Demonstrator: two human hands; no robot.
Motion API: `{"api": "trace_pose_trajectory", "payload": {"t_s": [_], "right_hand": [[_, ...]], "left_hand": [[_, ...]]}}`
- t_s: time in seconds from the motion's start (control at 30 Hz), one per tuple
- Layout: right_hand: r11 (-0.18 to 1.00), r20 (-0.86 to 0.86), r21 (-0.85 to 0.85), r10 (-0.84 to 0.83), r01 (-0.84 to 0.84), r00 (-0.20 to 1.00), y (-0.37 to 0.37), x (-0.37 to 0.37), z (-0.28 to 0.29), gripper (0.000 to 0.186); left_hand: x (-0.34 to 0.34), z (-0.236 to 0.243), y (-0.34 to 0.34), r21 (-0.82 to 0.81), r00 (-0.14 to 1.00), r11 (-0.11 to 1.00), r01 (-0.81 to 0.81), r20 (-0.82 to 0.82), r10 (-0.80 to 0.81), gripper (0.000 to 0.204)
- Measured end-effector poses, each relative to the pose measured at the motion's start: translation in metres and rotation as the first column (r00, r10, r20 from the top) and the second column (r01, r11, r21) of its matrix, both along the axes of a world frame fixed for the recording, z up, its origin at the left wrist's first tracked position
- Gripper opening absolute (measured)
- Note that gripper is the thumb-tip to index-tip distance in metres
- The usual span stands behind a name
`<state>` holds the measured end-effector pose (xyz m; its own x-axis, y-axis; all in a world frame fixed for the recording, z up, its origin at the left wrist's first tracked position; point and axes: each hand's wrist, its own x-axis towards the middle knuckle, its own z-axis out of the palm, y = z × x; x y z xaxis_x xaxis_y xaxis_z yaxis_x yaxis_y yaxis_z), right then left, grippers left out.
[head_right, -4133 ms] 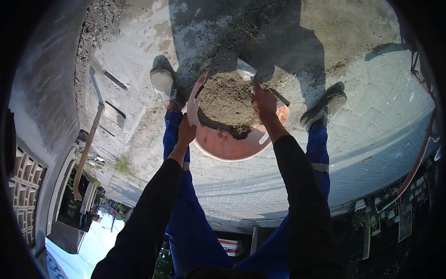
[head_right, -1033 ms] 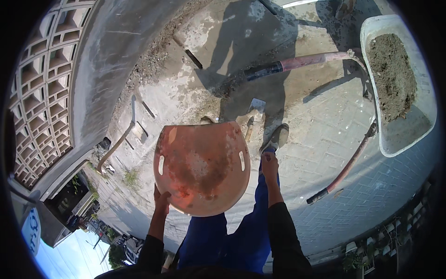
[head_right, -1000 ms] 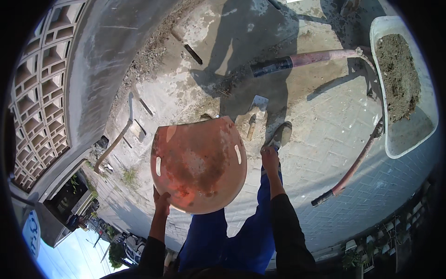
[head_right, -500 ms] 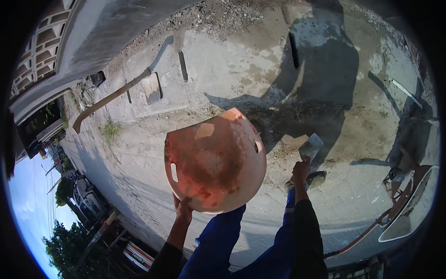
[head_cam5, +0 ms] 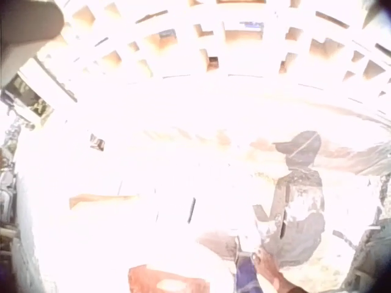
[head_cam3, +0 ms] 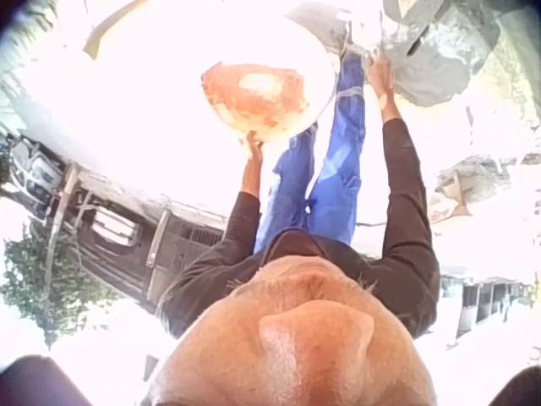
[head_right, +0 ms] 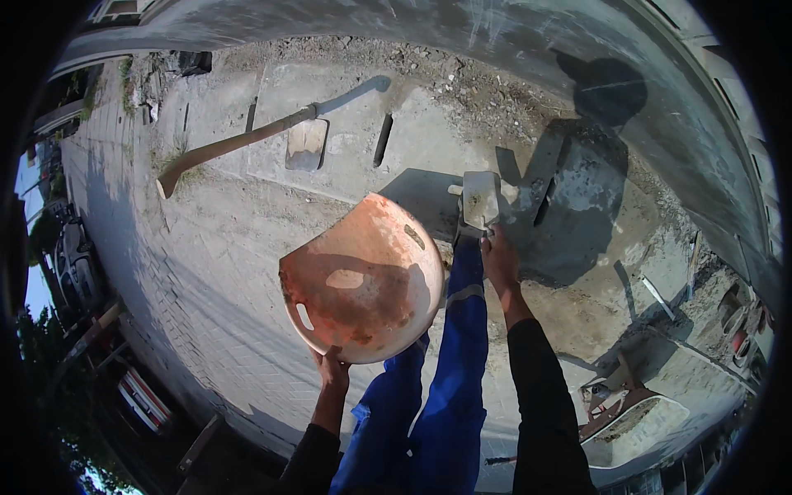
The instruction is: Apply mortar to the base of a wall using a trowel and spade.
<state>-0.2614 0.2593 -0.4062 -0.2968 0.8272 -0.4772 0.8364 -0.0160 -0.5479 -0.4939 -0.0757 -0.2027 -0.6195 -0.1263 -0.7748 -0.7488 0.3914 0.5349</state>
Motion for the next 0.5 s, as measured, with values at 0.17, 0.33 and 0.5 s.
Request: {"api": "trace_pose_trajectory", "payload": {"t_s": [0.17, 0.33, 0.5], "right_hand": [[0.94, -0.019, 0.021, 0.341, -0.341, 0.94, 0.091, -0.093, -0.097, 0.033], [0.913, -0.052, 0.073, 0.405, -0.401, 0.913, 0.194, -0.105, -0.185, 0.031], [0.992, -0.119, 0.062, 0.121, -0.114, 0.985, 0.269, -0.081, -0.181, 0.03]], "left_hand": [[0.007, -0.013, 0.038, 0.007, 0.987, 0.987, -0.159, 0.003, 0.159, 0.084], [-0.001, -0.027, 0.107, -0.022, 0.972, 0.972, -0.234, -0.013, 0.234, 0.069], [-0.003, -0.029, 0.134, -0.085, 0.957, 0.953, -0.289, -0.027, 0.288, 0.066]]}}
